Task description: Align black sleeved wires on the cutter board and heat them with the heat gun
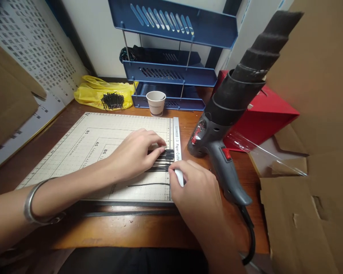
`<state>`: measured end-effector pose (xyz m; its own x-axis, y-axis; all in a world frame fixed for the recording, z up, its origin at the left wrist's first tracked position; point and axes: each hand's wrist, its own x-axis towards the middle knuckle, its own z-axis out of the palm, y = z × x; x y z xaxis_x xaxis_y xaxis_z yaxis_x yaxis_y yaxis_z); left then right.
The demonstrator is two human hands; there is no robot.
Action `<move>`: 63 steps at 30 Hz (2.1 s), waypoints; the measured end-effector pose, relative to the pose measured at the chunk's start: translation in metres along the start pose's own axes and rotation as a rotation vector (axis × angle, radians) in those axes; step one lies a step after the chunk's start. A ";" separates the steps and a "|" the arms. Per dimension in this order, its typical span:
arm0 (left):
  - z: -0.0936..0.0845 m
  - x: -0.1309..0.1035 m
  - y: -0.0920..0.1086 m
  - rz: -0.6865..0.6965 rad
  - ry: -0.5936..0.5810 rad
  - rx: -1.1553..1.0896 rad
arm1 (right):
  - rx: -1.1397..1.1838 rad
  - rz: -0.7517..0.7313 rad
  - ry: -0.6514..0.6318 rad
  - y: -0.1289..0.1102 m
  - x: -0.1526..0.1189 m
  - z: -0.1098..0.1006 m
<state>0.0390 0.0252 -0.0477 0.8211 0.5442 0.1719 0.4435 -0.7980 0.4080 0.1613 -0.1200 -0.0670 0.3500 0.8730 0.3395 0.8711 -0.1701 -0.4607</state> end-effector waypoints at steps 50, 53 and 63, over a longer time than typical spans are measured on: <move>0.033 -0.049 0.031 0.104 -0.096 0.282 | -0.095 -0.018 0.115 0.005 -0.018 0.013; 0.037 -0.047 0.036 0.094 -0.099 0.282 | -0.081 0.011 0.124 0.000 -0.022 0.004; 0.038 -0.047 0.036 0.096 -0.092 0.290 | -0.011 -0.080 0.235 -0.004 -0.020 0.001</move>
<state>0.0304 -0.0391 -0.0751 0.8873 0.4478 0.1100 0.4355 -0.8922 0.1194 0.1508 -0.1361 -0.0722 0.3492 0.7540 0.5563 0.9024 -0.1106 -0.4165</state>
